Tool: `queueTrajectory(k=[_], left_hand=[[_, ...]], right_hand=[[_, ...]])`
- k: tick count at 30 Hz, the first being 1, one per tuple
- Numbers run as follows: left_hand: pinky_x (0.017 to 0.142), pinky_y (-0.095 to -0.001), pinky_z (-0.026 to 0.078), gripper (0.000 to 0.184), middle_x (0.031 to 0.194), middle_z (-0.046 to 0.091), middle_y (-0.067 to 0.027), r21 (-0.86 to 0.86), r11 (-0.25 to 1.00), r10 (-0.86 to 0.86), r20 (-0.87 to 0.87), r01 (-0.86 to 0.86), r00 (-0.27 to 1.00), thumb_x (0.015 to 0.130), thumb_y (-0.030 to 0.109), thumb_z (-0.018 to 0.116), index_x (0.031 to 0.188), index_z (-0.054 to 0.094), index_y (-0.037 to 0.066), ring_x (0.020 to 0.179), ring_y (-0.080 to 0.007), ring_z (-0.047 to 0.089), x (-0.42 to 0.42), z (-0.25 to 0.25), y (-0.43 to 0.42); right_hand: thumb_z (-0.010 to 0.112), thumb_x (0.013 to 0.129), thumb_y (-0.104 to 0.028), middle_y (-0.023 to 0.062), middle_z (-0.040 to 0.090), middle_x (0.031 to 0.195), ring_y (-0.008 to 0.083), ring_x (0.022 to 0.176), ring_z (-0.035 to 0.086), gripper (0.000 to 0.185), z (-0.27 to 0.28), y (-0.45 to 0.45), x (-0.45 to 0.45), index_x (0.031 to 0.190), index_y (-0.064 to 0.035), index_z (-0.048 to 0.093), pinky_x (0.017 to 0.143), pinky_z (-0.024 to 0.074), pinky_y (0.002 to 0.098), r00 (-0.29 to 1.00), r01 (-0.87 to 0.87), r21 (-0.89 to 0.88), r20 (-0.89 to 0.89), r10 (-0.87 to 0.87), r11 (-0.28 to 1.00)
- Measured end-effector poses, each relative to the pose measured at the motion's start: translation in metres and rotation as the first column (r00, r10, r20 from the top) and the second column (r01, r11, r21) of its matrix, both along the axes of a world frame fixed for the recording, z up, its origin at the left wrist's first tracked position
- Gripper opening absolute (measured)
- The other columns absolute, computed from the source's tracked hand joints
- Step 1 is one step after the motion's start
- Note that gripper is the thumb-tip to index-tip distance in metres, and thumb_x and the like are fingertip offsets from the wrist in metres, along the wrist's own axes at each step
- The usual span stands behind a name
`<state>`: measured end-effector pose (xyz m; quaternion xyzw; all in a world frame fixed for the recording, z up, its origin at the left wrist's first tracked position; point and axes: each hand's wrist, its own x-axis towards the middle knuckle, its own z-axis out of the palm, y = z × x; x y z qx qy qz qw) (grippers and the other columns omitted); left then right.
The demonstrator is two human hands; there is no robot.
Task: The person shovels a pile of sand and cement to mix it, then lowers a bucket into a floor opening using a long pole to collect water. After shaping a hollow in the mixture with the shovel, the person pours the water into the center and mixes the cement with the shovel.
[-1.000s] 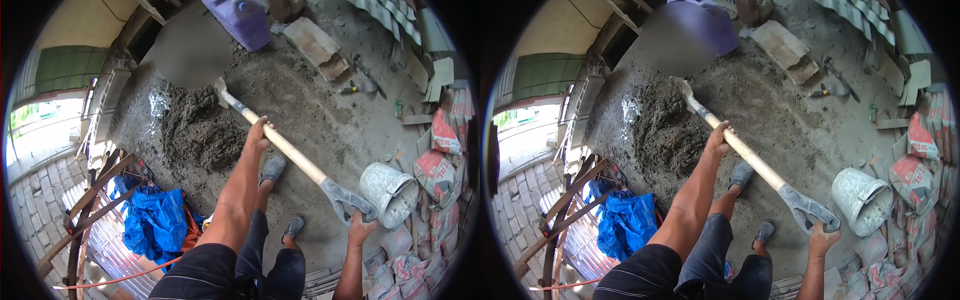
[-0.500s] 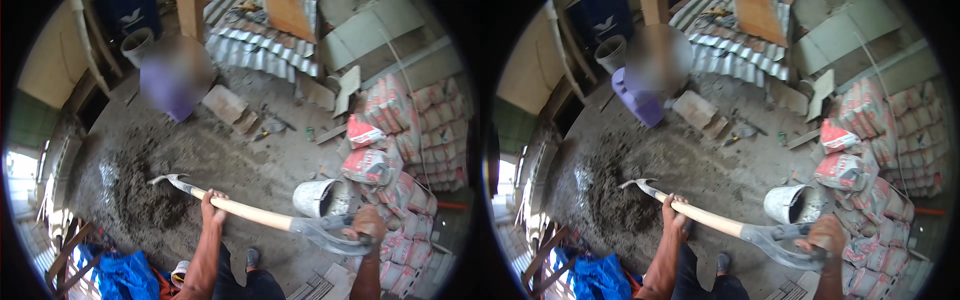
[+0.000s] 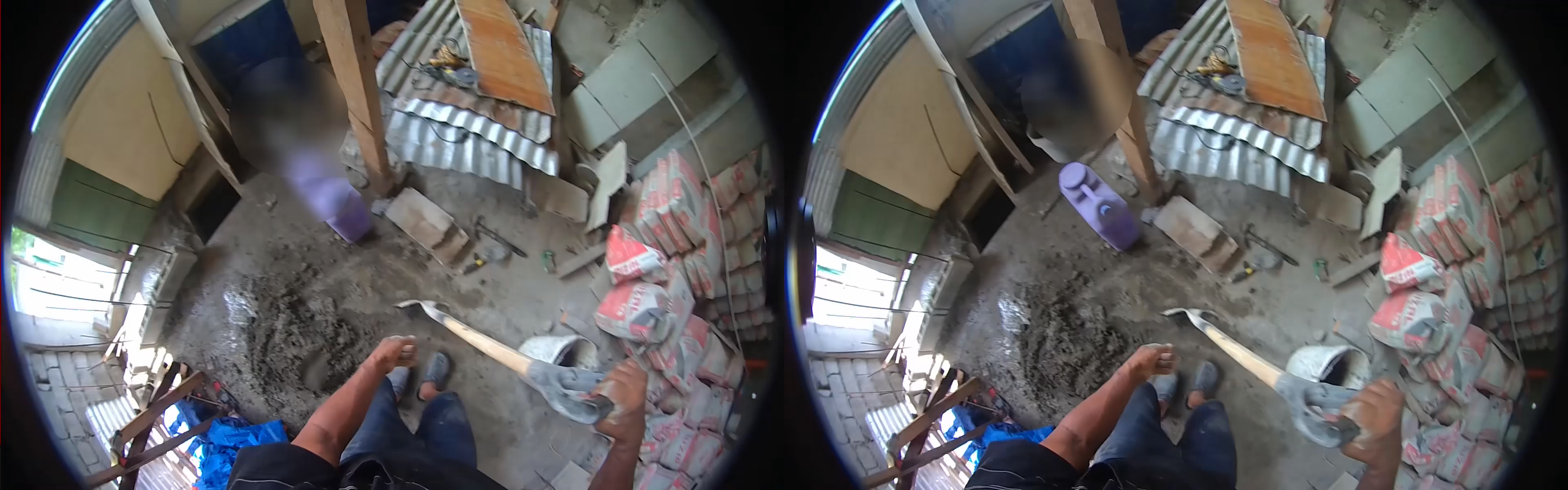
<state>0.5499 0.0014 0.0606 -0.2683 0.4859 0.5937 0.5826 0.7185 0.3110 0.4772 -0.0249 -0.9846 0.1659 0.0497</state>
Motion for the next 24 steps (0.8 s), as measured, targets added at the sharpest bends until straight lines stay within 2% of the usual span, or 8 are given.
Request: queueTrajectory(k=[2,5,7,10,13,17,21,24], left_hand=[[0.063,-0.0390,0.052,0.019,0.084,0.061,-0.0101,0.107,0.945,0.289,0.171,-0.310,0.942,0.091,0.021,0.054,0.104,0.054,0.008,0.072,-0.0242,0.061,-0.053,-0.060,-0.050],[0.053,-0.0349,0.047,0.020,0.080,0.061,-0.0102,-0.023,0.882,0.468,-0.073,-0.471,0.881,0.094,0.021,0.046,0.109,0.050,0.008,0.064,-0.0230,0.059,-0.169,-0.032,-0.077],[0.049,-0.0329,0.045,0.017,0.078,0.062,-0.0072,0.096,0.903,0.430,-0.258,-0.420,0.865,0.092,0.024,0.052,0.094,0.056,0.008,0.061,-0.0203,0.058,-0.252,-0.056,-0.095],[0.049,-0.0310,0.044,0.024,0.070,0.059,-0.0034,-0.213,0.923,0.146,-0.580,-0.321,0.802,0.084,0.027,0.064,0.089,0.059,0.005,0.056,-0.0167,0.054,-0.371,-0.051,-0.073],[0.051,-0.0333,0.041,0.033,0.063,0.054,-0.0031,-0.511,0.826,-0.318,-0.771,-0.238,0.552,0.081,0.030,0.070,0.079,0.064,-0.003,0.055,-0.0162,0.047,-0.501,-0.164,-0.082],[0.054,-0.0363,0.040,0.046,0.070,0.060,-0.0056,-0.353,0.849,-0.130,-0.860,-0.392,0.493,0.079,0.037,0.072,0.083,0.064,-0.008,0.058,-0.0162,0.048,-0.563,-0.219,-0.057],[0.061,-0.0354,0.042,0.042,0.077,0.061,-0.0088,-0.623,0.776,-0.398,-0.604,-0.098,0.690,0.077,0.032,0.073,0.085,0.064,-0.008,0.065,-0.0194,0.050,-0.604,-0.254,-0.045],[0.064,-0.0330,0.041,0.028,0.086,0.059,-0.0072,-0.241,0.907,0.046,-0.759,-0.346,0.650,0.077,0.015,0.063,0.094,0.061,-0.008,0.069,-0.0168,0.050,-0.590,-0.253,-0.036]], right_hand=[[0.067,0.047,-0.015,0.0066,0.054,0.070,0.0288,0.078,0.053,0.026,-0.019,0.020,0.007,0.069,-0.0125,0.053,0.085,0.0386,0.0420,0.989,0.131,0.037,-0.079,-0.127,0.991],[0.067,0.042,-0.016,0.0080,0.055,0.077,0.0301,0.085,0.054,0.034,-0.033,0.043,-0.002,0.073,-0.0117,0.054,0.087,0.0385,0.0444,0.949,0.315,0.023,-0.042,-0.314,0.949],[0.069,0.045,-0.015,0.0085,0.056,0.077,0.0314,0.086,0.054,0.033,-0.034,0.048,-0.020,0.075,-0.0112,0.054,0.086,0.0398,0.0426,0.889,0.455,0.113,-0.121,-0.442,0.883],[0.070,0.048,-0.013,0.0087,0.056,0.076,0.0316,0.085,0.054,0.029,-0.033,0.058,-0.033,0.072,-0.0107,0.054,0.080,0.0412,0.0388,0.842,0.537,0.110,-0.013,-0.539,0.836],[0.069,0.048,-0.011,0.0064,0.053,0.065,0.0265,0.064,0.055,0.026,-0.026,0.040,-0.079,0.067,-0.0102,0.052,0.063,0.0426,0.0356,0.821,0.568,0.079,0.017,-0.571,0.819],[0.067,0.050,-0.007,0.0053,0.048,0.057,0.0218,0.050,0.049,0.022,-0.021,0.015,-0.130,0.062,-0.0089,0.049,0.048,0.0366,0.0301,0.761,0.649,0.052,-0.063,-0.646,0.759],[0.065,0.055,-0.009,0.0058,0.047,0.057,0.0194,0.050,0.048,0.020,-0.014,-0.009,-0.174,0.062,-0.0079,0.047,0.049,0.0362,0.0291,0.672,0.735,0.120,0.006,-0.740,0.668],[0.069,0.055,-0.011,0.0068,0.046,0.057,0.0206,0.052,0.049,0.024,-0.016,-0.010,-0.188,0.063,-0.0068,0.047,0.050,0.0371,0.0306,0.638,0.744,0.263,-0.009,-0.770,0.614]])
